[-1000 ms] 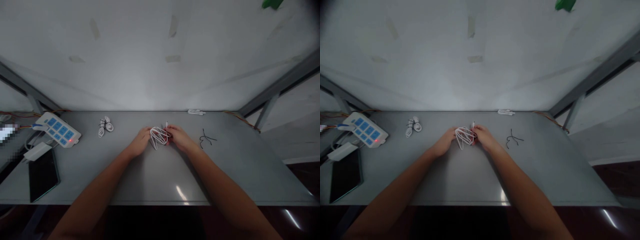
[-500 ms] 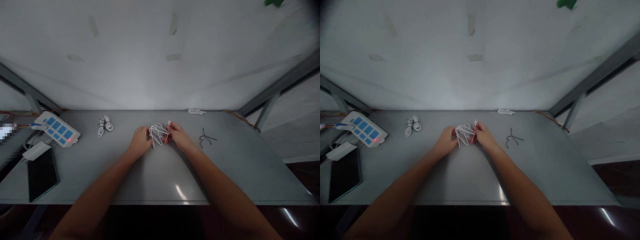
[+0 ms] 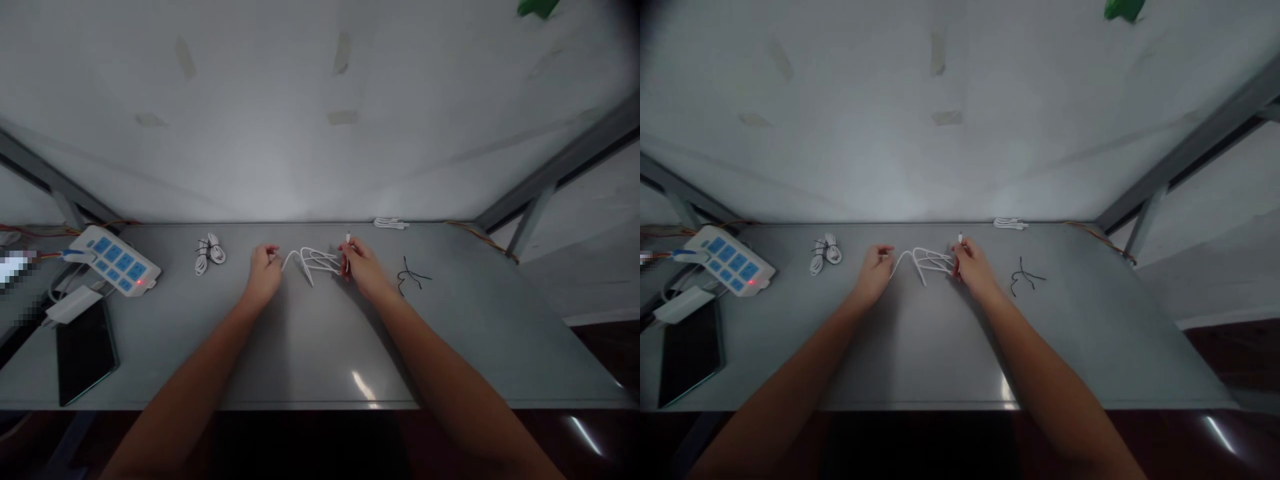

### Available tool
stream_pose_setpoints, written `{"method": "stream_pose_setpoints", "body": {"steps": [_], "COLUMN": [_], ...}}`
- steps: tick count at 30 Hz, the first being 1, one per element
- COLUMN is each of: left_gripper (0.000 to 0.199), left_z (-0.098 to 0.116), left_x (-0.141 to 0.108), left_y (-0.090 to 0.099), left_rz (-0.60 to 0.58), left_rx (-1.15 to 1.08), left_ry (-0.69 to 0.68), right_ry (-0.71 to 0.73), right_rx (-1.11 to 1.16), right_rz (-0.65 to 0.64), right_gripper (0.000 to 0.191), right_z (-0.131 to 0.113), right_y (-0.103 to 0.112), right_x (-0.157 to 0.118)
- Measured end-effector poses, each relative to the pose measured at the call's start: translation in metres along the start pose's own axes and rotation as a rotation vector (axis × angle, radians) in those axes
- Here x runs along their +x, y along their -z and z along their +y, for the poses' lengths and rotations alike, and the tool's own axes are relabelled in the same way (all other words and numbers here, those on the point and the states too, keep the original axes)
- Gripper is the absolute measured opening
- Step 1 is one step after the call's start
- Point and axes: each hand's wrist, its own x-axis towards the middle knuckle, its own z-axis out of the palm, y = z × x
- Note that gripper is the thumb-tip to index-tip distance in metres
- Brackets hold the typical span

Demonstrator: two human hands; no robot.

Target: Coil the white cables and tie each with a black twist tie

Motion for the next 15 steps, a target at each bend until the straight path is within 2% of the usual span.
{"method": "stream_pose_setpoints", "body": {"steps": [2, 5, 9, 12, 15], "left_gripper": [0.023, 0.034, 0.028, 0.023, 0.019], "left_z": [0.008, 0.016, 0.014, 0.010, 0.005], "left_x": [-0.007, -0.016, -0.020, -0.016, -0.010], "left_y": [-0.002, -0.003, -0.005, -0.004, -0.003], "left_rz": [-0.102, -0.214, -0.327, -0.309, -0.275], "left_rx": [-0.030, 0.042, 0.080, 0.028, 0.003], "left_ry": [0.003, -0.049, -0.129, -0.119, -0.099], "right_ry": [0.039, 0.082, 0.112, 0.148, 0.134], "right_rx": [-0.007, -0.030, -0.059, -0.086, -0.097], "right_rz": [-0.058, -0.149, -0.221, -0.196, -0.083], "right_gripper": [0.031, 0.034, 0.037, 0.036, 0.035], "right_z": [0.000, -0.001, -0.004, -0.005, -0.001], "right_y": [-0.003, -0.009, -0.011, -0.007, 0.000], "right_x": [-0.003, -0.009, -0.014, -0.011, -0.003]}}
